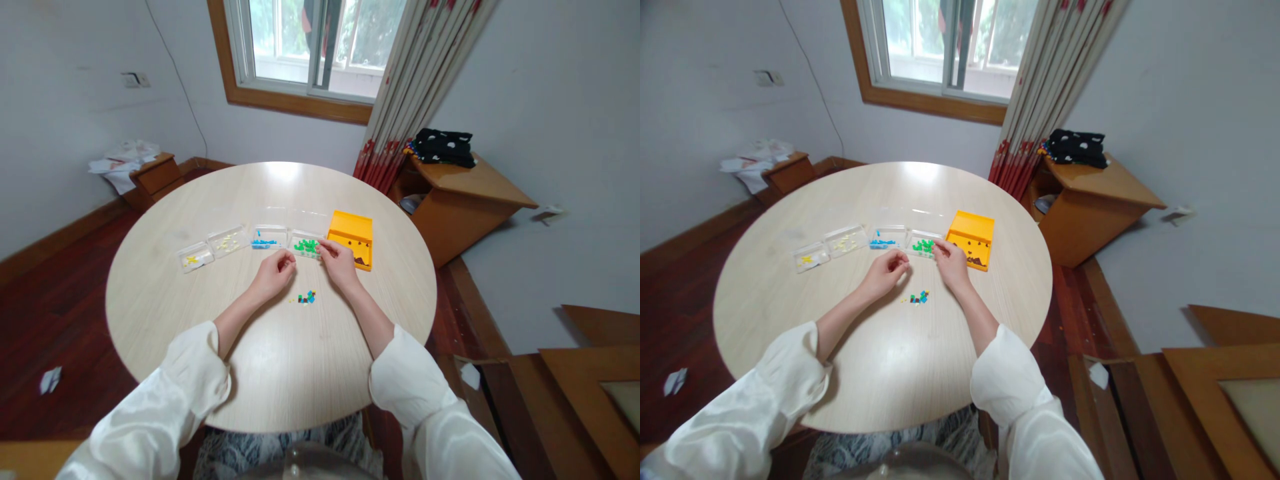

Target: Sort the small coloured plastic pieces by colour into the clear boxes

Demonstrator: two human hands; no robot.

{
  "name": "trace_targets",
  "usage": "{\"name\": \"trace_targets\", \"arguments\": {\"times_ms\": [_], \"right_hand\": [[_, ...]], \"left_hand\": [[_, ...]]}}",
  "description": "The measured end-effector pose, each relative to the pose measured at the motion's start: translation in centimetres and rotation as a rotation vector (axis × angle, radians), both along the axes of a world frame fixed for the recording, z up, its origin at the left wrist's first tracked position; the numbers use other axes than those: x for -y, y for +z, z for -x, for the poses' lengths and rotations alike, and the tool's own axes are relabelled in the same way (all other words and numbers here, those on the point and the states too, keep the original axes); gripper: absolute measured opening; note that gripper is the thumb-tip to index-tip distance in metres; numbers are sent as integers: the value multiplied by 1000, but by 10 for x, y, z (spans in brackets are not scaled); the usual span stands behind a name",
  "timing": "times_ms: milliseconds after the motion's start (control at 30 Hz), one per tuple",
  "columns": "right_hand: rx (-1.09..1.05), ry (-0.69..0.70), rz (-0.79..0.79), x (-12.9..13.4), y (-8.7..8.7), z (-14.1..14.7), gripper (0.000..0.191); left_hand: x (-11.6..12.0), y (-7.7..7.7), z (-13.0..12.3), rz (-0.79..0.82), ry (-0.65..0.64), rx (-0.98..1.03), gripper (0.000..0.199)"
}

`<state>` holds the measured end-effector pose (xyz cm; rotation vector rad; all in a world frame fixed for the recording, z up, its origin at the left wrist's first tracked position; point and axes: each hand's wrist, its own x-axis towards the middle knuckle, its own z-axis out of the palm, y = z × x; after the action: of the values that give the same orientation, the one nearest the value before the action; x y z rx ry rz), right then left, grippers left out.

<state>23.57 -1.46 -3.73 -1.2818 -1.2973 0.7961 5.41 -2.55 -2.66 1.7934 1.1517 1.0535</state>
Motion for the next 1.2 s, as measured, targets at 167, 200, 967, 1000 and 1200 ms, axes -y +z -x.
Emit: {"name": "trace_targets", "arguments": {"times_ms": [167, 200, 967, 1000, 1200], "right_hand": [[5, 14, 15, 1, 2, 1, 35], [7, 13, 17, 2, 3, 1, 34], [53, 53, -11, 7, 8, 6, 24], [60, 82, -2, 8, 9, 6, 23], [130, 296, 12, 17, 13, 12, 17]], "left_hand": [[-2, 10, 13, 5, -105, -103, 12], [-1, 13, 15, 18, -166, -145, 13], [11, 17, 18, 48, -502, -292, 10], [12, 17, 18, 51, -469, -295, 11], [9, 15, 16, -5, -289, -259, 14]]}}
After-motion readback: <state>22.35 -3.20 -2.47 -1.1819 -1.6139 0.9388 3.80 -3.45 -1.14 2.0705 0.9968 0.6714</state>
